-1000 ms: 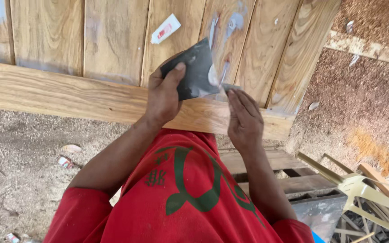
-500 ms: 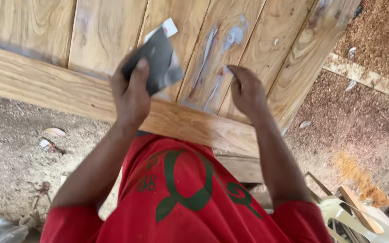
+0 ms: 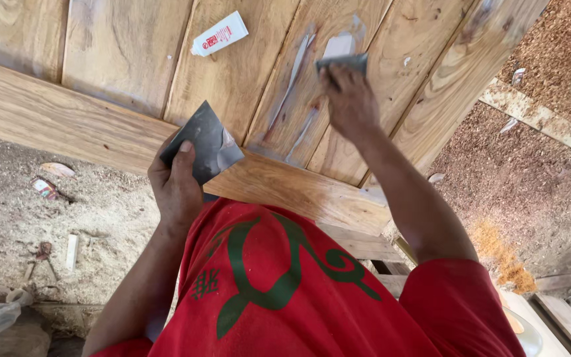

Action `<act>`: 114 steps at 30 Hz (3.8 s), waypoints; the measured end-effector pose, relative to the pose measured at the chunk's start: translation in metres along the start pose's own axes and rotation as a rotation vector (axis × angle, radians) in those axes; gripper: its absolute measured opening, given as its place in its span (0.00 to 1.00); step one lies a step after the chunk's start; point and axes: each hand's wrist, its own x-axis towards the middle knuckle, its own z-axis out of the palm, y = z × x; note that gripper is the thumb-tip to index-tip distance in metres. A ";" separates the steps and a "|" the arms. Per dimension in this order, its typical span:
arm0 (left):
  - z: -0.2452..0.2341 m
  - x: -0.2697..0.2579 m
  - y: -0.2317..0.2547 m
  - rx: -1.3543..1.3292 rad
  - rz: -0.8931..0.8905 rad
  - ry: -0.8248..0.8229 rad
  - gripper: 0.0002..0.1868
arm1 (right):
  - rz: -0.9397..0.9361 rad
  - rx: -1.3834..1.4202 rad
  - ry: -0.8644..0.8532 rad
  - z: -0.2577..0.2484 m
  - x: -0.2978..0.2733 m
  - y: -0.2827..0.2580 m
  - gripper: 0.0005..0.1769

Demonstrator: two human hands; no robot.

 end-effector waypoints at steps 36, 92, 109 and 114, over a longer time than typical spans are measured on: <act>0.103 0.043 -0.039 -0.258 -0.167 -0.304 0.17 | 0.048 0.621 0.247 -0.119 -0.039 -0.065 0.18; -0.018 0.001 -0.027 -0.031 0.034 0.053 0.16 | -0.144 0.221 -0.133 0.002 -0.010 -0.078 0.32; -0.012 -0.005 -0.038 -0.064 -0.008 0.101 0.16 | -0.445 -0.201 -0.129 -0.039 0.052 0.055 0.29; -0.003 -0.013 -0.042 -0.092 -0.014 0.130 0.16 | -0.546 -0.222 -0.017 -0.022 0.063 0.068 0.28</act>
